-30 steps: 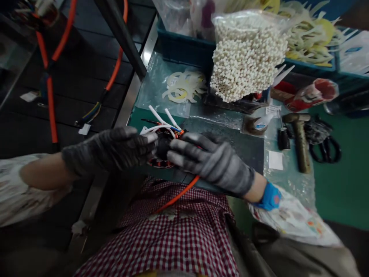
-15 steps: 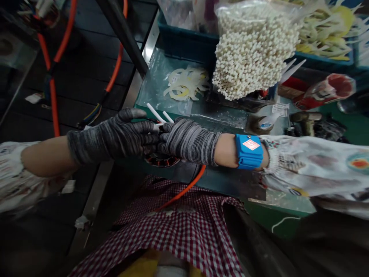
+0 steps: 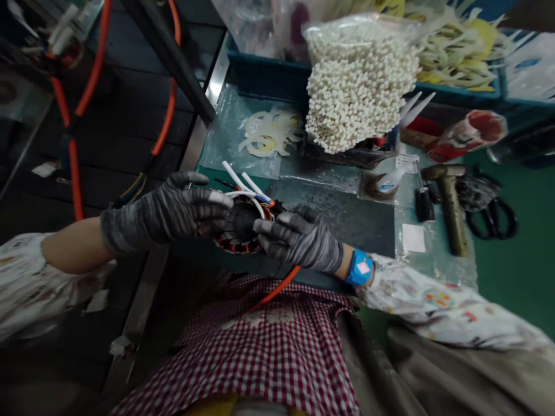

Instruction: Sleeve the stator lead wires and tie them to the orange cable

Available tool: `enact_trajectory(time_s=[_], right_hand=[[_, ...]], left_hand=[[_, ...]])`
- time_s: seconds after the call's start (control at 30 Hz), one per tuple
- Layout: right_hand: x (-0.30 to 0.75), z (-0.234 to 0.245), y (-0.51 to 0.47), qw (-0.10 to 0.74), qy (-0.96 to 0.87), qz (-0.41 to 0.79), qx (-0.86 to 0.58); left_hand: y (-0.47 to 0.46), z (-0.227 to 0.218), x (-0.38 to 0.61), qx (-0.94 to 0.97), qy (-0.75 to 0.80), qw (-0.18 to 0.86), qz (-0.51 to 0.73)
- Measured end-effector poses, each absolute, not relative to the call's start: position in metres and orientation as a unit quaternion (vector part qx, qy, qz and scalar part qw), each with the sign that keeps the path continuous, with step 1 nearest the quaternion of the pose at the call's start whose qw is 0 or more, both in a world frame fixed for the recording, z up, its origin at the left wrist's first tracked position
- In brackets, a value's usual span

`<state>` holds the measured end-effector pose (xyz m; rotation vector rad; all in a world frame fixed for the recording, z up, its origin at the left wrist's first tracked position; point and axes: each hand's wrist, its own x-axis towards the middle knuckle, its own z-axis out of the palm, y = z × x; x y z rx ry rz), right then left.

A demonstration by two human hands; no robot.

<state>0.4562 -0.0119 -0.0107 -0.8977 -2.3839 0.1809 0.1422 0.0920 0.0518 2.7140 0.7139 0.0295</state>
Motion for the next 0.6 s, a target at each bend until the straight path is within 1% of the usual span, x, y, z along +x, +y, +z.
enact_trajectory(time_s=[0.1, 0.17, 0.2, 0.23, 0.3, 0.37, 0.43, 0.53, 0.6], right_hand=[[0.449, -0.035, -0.052, 0.329, -0.782, -0.011, -0.529], [0.444, -0.046, -0.071, 0.324, -0.711, -0.036, -0.623], [0.444, -0.048, -0.077, 0.317, -0.696, -0.033, -0.644], [0.445, -0.048, -0.08, 0.313, -0.695, -0.023, -0.647], [0.452, -0.04, -0.08, 0.312, -0.702, -0.012, -0.64], [0.465, -0.027, -0.073, 0.312, -0.699, -0.04, -0.642], [0.479, -0.014, -0.065, 0.311, -0.689, -0.09, -0.649], [0.489, -0.006, -0.059, 0.327, -0.702, -0.144, -0.616], [0.487, -0.01, -0.061, 0.333, -0.726, -0.121, -0.589]], left_hand=[[0.089, 0.071, 0.155, 0.972, 0.163, 0.17, 0.015], [0.091, 0.082, 0.174, 0.972, 0.16, 0.169, 0.039], [0.093, 0.085, 0.186, 0.969, 0.18, 0.165, 0.049], [0.097, 0.085, 0.199, 0.964, 0.206, 0.158, 0.053], [0.109, 0.082, 0.225, 0.958, 0.239, 0.159, 0.017], [0.121, 0.074, 0.245, 0.949, 0.226, 0.216, -0.041], [0.13, 0.067, 0.254, 0.928, 0.205, 0.304, -0.057], [0.136, 0.058, 0.251, 0.889, 0.2, 0.413, -0.002], [0.136, 0.054, 0.246, 0.875, 0.194, 0.444, 0.018]])
